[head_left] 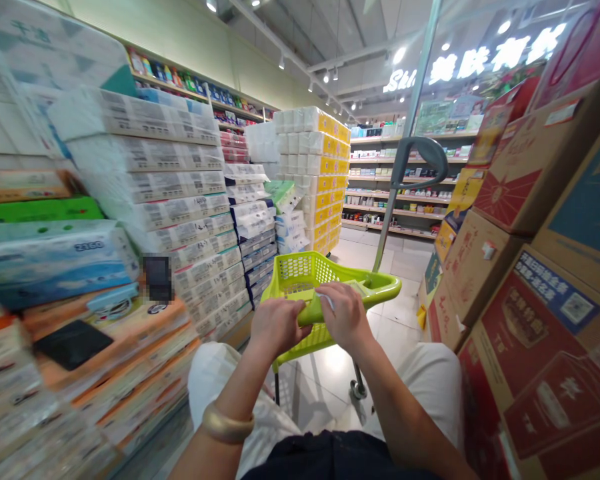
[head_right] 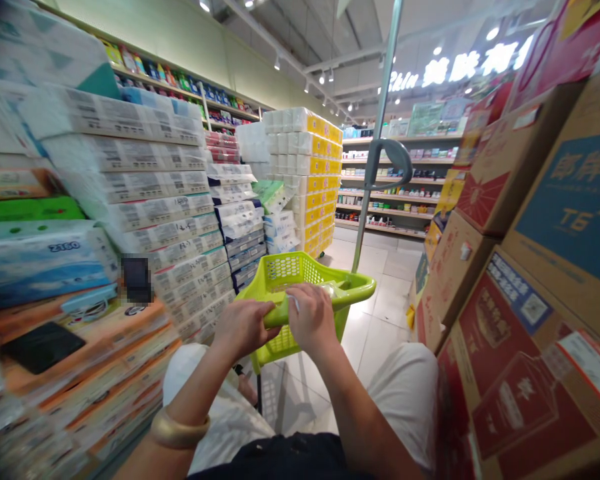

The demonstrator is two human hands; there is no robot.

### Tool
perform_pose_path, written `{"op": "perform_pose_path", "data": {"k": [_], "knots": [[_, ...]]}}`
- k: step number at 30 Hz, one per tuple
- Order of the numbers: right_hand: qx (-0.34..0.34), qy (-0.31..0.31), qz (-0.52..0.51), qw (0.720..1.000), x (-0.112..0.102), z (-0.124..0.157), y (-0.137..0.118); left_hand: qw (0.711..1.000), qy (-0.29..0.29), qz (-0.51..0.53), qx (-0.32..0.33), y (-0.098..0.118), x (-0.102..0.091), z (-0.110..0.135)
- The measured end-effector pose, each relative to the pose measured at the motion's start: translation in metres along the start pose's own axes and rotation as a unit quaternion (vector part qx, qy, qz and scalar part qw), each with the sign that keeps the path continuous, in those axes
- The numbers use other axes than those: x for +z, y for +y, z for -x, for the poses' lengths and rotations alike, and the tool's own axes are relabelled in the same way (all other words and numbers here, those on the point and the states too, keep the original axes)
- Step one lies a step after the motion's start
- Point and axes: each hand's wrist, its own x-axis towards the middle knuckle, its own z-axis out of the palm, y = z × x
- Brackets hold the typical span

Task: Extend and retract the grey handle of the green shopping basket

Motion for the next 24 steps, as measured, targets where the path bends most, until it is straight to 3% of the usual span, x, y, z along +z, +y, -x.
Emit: {"op": "perform_pose_path", "data": {"k": [4,9,11,16,18,24], "knots": [[0.068,0.056,0.047,0.995,-0.005,-0.001,0.014,1.000,-0.007,0.013,-0.008,0.002,-0.003,0.001],[-0.044,-0.019,-0.003,0.999,0.003,0.004,-0.008,1.000,0.000,0.023,-0.015,0.002,-0.001,0.000],[-0.052,-0.032,-0.019,0.998,0.003,0.003,-0.008,1.000,-0.001,0.019,-0.011,0.002,0.000,0.000],[0.050,0.054,0.027,0.997,-0.006,0.000,0.018,1.000,-0.005,0.013,-0.009,0.001,-0.001,0.001],[0.057,0.063,0.040,0.996,-0.005,0.001,0.017,1.000,-0.008,0.022,-0.010,0.002,-0.002,0.001],[-0.037,-0.023,0.001,0.999,0.005,0.005,-0.012,1.000,-0.003,0.020,-0.017,0.002,-0.002,0.002]]}}
